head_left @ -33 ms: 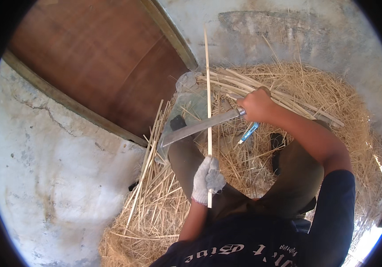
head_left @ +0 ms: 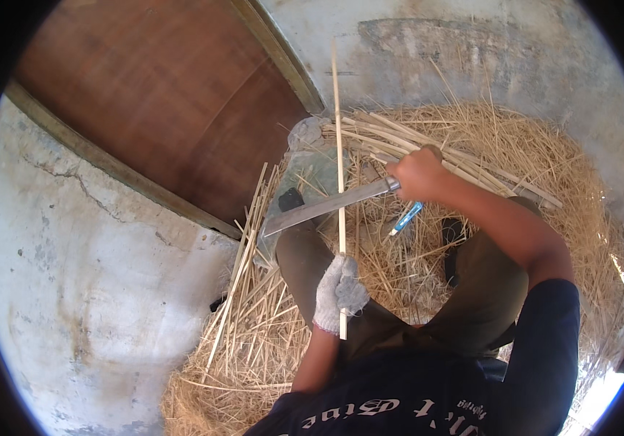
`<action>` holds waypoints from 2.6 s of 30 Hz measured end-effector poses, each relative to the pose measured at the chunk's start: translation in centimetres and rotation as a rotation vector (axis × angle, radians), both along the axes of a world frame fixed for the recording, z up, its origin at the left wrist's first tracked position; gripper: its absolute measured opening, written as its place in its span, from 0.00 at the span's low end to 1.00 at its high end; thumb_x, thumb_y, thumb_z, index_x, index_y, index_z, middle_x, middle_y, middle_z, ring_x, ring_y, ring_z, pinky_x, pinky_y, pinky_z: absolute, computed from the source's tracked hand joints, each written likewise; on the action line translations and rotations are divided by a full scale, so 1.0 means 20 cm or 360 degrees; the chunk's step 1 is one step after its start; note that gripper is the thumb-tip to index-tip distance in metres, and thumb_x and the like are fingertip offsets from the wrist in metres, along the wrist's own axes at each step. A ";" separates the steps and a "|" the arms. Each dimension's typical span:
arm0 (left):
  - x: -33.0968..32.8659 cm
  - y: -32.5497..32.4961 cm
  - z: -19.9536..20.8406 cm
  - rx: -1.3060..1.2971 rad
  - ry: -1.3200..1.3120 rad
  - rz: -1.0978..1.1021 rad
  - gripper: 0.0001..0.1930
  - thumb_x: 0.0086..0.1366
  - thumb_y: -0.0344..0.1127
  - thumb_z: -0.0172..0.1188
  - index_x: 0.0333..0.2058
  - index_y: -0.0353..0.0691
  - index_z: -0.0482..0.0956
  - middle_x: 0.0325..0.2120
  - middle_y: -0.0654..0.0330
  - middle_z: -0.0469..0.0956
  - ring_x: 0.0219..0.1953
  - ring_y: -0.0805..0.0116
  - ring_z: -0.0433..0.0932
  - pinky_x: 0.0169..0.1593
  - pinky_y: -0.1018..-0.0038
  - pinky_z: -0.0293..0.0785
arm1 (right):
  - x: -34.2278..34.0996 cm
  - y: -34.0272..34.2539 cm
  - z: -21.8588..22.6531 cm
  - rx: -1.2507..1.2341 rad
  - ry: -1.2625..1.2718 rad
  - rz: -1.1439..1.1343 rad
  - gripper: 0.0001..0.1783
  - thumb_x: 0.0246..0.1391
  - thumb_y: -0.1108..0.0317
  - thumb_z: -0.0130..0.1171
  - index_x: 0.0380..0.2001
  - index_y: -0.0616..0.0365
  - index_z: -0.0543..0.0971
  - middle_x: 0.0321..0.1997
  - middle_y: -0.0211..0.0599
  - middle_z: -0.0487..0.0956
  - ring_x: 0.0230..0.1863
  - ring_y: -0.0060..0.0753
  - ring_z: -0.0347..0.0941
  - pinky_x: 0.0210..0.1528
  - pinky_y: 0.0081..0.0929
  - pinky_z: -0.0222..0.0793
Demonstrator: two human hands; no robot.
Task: The person sits on the floor and uses a knife to split long bamboo poles into thin strips. They hold the pole with a gloved left hand and use the knife in their right hand to shave and split the material, discarding the resulting strips onto a pile.
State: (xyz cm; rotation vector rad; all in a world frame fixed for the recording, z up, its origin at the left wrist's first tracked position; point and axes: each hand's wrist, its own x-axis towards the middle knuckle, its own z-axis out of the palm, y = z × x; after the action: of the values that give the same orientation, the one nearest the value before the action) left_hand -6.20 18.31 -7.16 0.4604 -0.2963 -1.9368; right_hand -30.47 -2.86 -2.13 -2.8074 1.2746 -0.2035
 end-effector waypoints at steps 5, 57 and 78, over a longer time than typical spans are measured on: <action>0.03 0.03 -0.03 -0.0030 0.0398 -0.0072 0.21 0.82 0.50 0.36 0.32 0.46 0.68 0.08 0.71 0.57 0.06 0.72 0.56 0.12 0.72 0.55 | 0.09 0.18 0.06 -0.0399 0.0206 0.0022 0.12 0.42 0.59 0.65 0.32 0.49 0.83 0.18 0.34 0.81 0.19 0.40 0.79 0.28 0.50 0.74; 0.13 0.19 -0.14 0.0150 0.0377 -0.0192 0.23 0.79 0.51 0.40 0.21 0.51 0.61 0.07 0.71 0.55 0.05 0.70 0.52 0.11 0.70 0.51 | -0.31 -0.21 0.27 -0.0446 0.0011 -0.0738 0.12 0.50 0.61 0.62 0.39 0.46 0.84 0.27 0.37 0.84 0.30 0.37 0.83 0.37 0.44 0.78; 0.31 0.76 -0.18 0.0328 0.0482 -0.0656 0.24 0.77 0.53 0.48 0.22 0.47 0.66 0.15 0.66 0.67 0.09 0.73 0.59 0.13 0.74 0.57 | -0.67 -0.38 0.17 0.0064 -0.0460 -0.1315 0.18 0.56 0.57 0.62 0.44 0.55 0.85 0.40 0.45 0.86 0.42 0.49 0.85 0.50 0.47 0.78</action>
State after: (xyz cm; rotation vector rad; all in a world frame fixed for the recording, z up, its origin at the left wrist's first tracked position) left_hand 0.07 33.59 -10.79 0.2426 0.0098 -2.4184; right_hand -43.87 -10.36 1.20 -1.9468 2.2065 -0.5678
